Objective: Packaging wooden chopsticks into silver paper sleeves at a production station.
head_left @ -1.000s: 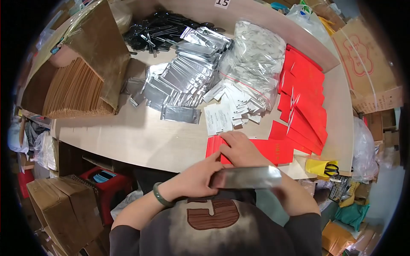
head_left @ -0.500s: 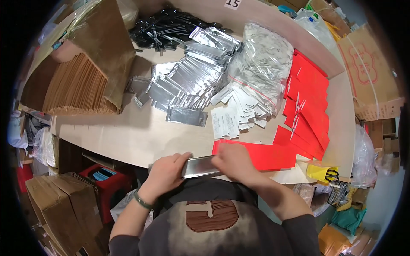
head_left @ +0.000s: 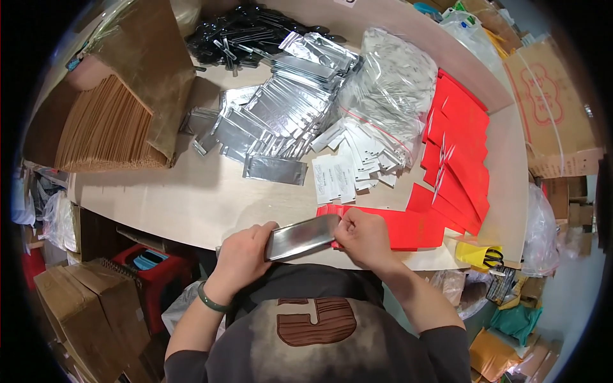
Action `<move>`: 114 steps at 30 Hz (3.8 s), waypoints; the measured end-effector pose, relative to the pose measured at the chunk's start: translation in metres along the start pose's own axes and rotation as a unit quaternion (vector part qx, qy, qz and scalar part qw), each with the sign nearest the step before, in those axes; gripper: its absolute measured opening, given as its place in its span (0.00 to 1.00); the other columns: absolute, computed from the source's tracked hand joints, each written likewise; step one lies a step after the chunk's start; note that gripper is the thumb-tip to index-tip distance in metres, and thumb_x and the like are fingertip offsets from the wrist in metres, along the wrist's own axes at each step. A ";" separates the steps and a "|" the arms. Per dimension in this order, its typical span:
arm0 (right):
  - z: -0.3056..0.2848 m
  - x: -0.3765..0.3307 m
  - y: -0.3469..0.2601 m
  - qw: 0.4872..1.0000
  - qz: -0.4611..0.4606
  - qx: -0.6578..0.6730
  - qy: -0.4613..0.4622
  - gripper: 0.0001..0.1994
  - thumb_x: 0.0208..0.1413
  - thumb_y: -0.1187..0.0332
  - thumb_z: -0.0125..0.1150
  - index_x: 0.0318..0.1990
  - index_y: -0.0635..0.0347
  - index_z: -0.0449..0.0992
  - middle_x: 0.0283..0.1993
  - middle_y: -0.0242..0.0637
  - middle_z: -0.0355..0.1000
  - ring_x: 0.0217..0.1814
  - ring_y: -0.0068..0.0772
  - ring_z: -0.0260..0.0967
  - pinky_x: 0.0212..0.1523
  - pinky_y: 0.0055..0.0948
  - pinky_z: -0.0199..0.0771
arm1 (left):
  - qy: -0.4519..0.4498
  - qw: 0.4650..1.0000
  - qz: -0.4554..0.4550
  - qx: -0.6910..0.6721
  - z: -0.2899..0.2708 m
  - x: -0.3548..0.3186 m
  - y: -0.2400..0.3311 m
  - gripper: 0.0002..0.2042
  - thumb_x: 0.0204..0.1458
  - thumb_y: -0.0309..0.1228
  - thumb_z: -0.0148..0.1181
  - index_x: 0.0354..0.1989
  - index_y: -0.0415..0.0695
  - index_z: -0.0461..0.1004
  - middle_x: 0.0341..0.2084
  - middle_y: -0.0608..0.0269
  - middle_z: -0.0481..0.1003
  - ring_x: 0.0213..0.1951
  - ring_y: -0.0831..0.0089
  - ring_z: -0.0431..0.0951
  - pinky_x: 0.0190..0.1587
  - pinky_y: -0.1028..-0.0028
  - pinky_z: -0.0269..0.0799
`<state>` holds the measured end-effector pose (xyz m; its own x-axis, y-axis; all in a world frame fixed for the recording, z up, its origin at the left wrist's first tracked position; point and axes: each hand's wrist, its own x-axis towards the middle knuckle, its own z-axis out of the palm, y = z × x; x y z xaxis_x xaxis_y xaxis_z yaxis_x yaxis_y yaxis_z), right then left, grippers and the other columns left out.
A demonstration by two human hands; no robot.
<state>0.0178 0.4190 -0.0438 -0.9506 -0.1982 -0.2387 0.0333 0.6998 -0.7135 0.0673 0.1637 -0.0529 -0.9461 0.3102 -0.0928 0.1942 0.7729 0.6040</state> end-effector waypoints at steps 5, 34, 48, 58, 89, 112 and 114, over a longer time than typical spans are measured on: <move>0.030 -0.008 -0.020 0.986 -0.151 -0.068 -0.005 0.07 0.49 0.69 0.63 0.26 0.61 0.74 0.20 0.43 0.73 0.23 0.37 0.75 0.27 0.35 0.74 | -0.079 0.993 0.084 -0.021 -0.004 0.019 0.013 0.28 0.37 0.28 0.68 0.52 0.44 0.69 0.32 0.58 0.74 0.36 0.58 0.77 0.37 0.62 0.73; -0.012 0.005 -0.010 0.990 -0.031 -0.116 -0.075 0.10 0.51 0.66 0.57 0.30 0.65 0.73 0.23 0.51 0.72 0.29 0.56 0.73 0.33 0.48 0.71 | -0.016 0.998 0.046 0.040 0.001 0.000 -0.010 0.31 0.36 0.28 0.70 0.55 0.45 0.69 0.33 0.57 0.75 0.37 0.58 0.77 0.37 0.64 0.74; 0.009 0.088 -0.002 0.964 -0.074 -0.253 0.037 0.14 0.50 0.60 0.66 0.31 0.64 0.74 0.33 0.51 0.75 0.36 0.53 0.75 0.37 0.47 0.73 | 0.304 0.945 0.096 0.070 -0.119 0.028 -0.083 0.21 0.45 0.33 0.70 0.48 0.40 0.75 0.42 0.52 0.77 0.45 0.54 0.77 0.48 0.61 0.73; 0.080 0.108 -0.038 0.936 -0.306 -0.136 0.109 0.05 0.50 0.73 0.59 0.33 0.65 0.73 0.37 0.49 0.68 0.39 0.52 0.69 0.37 0.45 0.71 | 0.270 0.941 -0.126 0.159 -0.183 0.061 -0.183 0.07 0.47 0.24 0.57 0.33 0.37 0.79 0.28 0.43 0.77 0.32 0.47 0.79 0.36 0.60 0.74; 0.032 0.004 -0.027 0.923 -0.331 -0.197 -0.016 0.22 0.43 0.66 0.70 0.46 0.66 0.70 0.57 0.55 0.66 0.58 0.55 0.64 0.57 0.47 0.66 | 0.217 0.955 -0.165 -0.114 0.008 0.014 -0.004 0.16 0.49 0.22 0.63 0.48 0.41 0.76 0.39 0.55 0.73 0.42 0.64 0.76 0.45 0.70 0.73; -0.029 0.008 0.025 0.865 -0.371 -0.338 0.013 0.23 0.54 0.51 0.59 0.46 0.63 0.77 0.49 0.54 0.73 0.59 0.47 0.68 0.63 0.49 0.61 | -0.187 0.933 0.079 -0.296 0.014 0.040 0.070 0.23 0.40 0.28 0.68 0.47 0.39 0.70 0.46 0.43 0.72 0.44 0.47 0.76 0.49 0.62 0.72; -0.028 -0.013 0.034 0.833 -0.306 -0.442 -0.132 0.23 0.52 0.46 0.60 0.35 0.61 0.77 0.36 0.47 0.76 0.50 0.42 0.73 0.53 0.43 0.71 | -0.122 0.977 -0.006 -0.175 -0.003 0.037 0.054 0.20 0.40 0.28 0.67 0.43 0.38 0.71 0.29 0.52 0.75 0.32 0.55 0.76 0.39 0.65 0.74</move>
<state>0.0225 0.4648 -0.0469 -0.6025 -0.7650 -0.2276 -0.7826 0.6222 -0.0197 0.0425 0.2150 -0.0217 -0.8498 0.4577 -0.2615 0.0426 0.5541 0.8314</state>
